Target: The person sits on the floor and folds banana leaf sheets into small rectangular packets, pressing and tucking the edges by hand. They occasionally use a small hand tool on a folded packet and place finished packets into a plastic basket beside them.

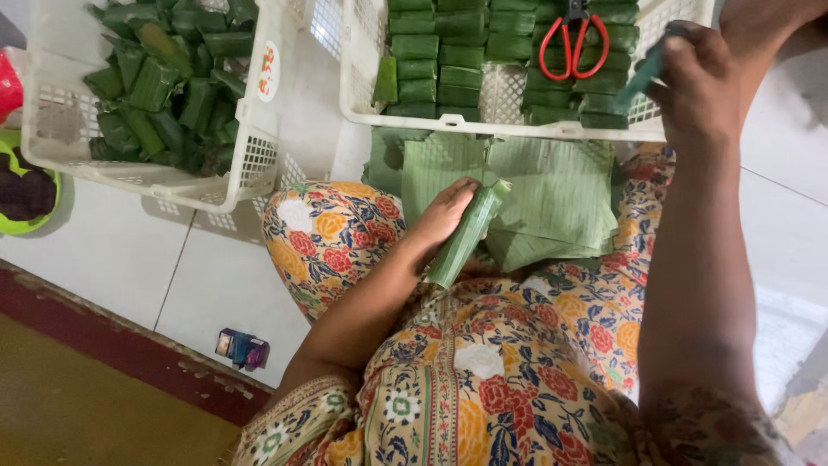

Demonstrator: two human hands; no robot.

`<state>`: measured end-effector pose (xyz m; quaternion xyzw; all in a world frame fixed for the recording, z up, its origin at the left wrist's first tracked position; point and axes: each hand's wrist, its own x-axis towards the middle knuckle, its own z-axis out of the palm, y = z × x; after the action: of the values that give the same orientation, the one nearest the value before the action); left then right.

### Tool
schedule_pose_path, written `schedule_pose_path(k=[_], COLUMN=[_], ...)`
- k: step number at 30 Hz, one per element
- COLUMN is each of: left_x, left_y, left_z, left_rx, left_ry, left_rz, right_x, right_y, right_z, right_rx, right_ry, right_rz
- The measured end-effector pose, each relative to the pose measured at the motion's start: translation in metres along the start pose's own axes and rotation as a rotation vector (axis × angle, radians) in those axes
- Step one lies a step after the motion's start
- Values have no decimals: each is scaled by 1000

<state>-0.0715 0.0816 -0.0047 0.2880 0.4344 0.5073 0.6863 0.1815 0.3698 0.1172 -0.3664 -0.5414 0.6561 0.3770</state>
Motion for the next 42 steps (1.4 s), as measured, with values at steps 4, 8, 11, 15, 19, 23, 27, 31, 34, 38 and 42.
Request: schedule_pose_path(k=[4,8,11,15,19,23,27,31,34,38,42], left_x=[-6,-18,-33,-55,-66,-72,-77,-80,-79,-78,-71], left_y=[8,20,31,49,65,75,82,83,76,58,39], left_z=[15,24,31,42,57,69,75,79,78,74,59], left_rx=[-49,258,436,630,721,773,811,843,865,905,806], left_ry=[-16,6,47,43,23,-1,-22,-20,-53,-48,-64], left_rz=[-29,45,119,191,207,284,225,239,214,224,120], right_x=[-63,-138,-175,-195,-206,-210,-215,-222,-225,-227,-227], right_y=[5,13,-4,-29,-44,-44,-34,-21,-7,12,17], right_z=[23,80,103,124,135,140,141,135,128,126,127], right_rx=[471,-88,-696,-1223,-1228,-1203,-1271,-1239,-1280,-1318,-1269], right_ry=[-52,-187,-278,-429,-496,-527,-574,-526,-571,-623,-600], right_rz=[152,266,-25,-358,-419,-385,-249,-343,-357,-385,-238])
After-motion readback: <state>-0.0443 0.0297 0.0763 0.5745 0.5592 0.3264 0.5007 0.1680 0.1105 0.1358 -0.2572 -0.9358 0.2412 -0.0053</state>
